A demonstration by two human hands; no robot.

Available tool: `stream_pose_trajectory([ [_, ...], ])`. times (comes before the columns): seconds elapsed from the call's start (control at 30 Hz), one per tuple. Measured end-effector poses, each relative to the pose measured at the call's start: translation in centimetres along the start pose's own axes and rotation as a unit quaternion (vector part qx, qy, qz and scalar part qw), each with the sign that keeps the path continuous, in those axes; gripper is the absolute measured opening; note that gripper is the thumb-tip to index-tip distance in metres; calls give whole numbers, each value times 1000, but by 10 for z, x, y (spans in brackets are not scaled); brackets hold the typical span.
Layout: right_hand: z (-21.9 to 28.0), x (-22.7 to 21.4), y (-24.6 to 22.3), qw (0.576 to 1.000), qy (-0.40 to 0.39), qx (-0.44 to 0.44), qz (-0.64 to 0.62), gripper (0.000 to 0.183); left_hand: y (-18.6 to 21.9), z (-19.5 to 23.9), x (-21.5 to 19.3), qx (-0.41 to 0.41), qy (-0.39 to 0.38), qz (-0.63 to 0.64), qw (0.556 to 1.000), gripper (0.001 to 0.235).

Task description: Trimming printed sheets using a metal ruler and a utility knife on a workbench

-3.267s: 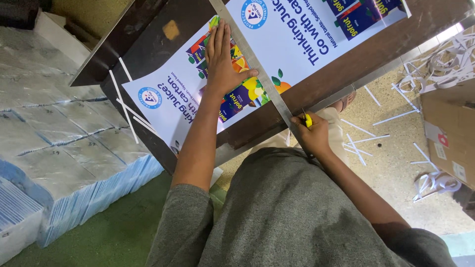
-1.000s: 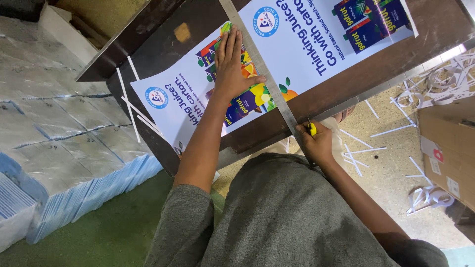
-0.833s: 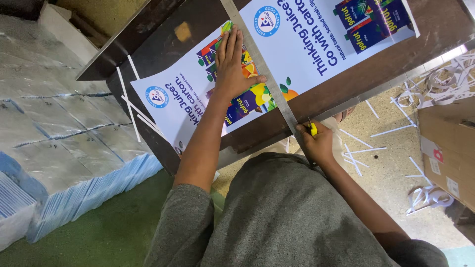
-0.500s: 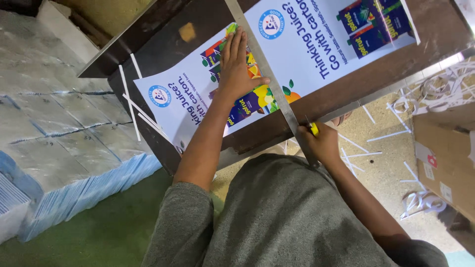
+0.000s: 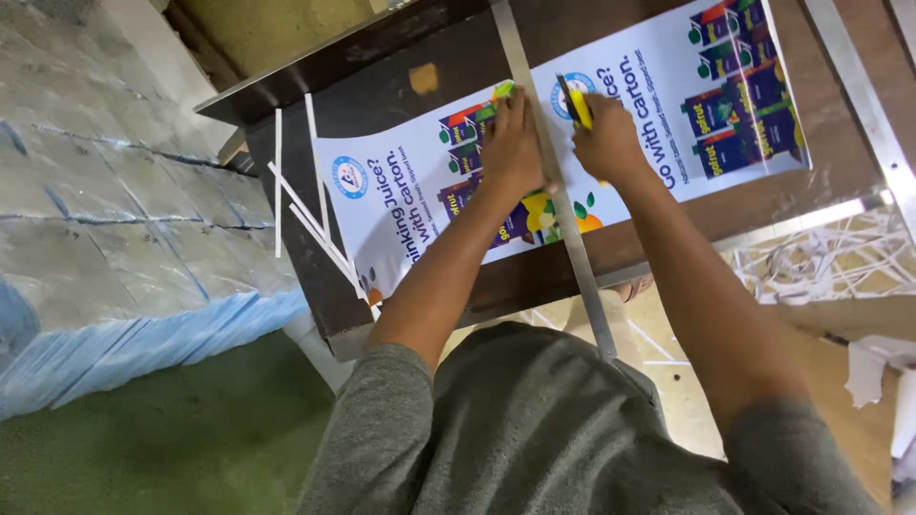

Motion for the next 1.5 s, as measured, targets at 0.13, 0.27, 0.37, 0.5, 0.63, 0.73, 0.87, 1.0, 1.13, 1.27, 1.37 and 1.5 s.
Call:
stream_pose_trajectory([
  [0.13,-52,7,-19,980,122,-132,87,32,3,7,-7,-6,-12,-7,1000,163],
  [0.27,-62,15,-32,976,107,-124,145,59,-4,-2,6,-7,-3,-27,1000,167],
  [0.37,-60,18,-32,974,113,-127,151,55,-9,-12,20,7,39,-38,998,168],
  [0.5,-53,16,-37,972,125,-143,137,51,-12,-11,23,22,58,-30,998,167],
  [0.63,-53,19,-39,968,123,-164,145,50,-15,-16,31,30,77,-32,996,171],
  [0.73,-58,23,-36,968,120,-159,150,46,-18,-15,35,48,121,-12,991,173],
  [0.87,-57,18,-41,970,125,-152,142,47,-21,-18,39,49,105,-20,993,174],
  [1.0,-55,12,-48,989,73,-53,121,55,-17,-14,27,35,70,0,997,171],
  [1.13,-48,13,-51,990,43,-20,135,53,-17,-14,25,21,35,-25,999,169],
  [1.27,-41,23,-36,980,69,-73,171,55,-16,-12,25,23,39,-60,997,167],
  [1.37,-5,3,-53,990,-22,53,126,55,-15,-6,20,37,23,-44,998,167],
  [1.5,30,2,-48,992,3,17,123,55,-14,-8,19,38,61,-32,997,169],
])
Point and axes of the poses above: each hand's wrist, its own z-axis away from the middle knuckle, its own x-axis out of the palm, y = z × x, the point moved 9 cm from there along -z, towards the middle knuckle, and after that the axes turned 9 degrees about z, right-handed, at the moved point
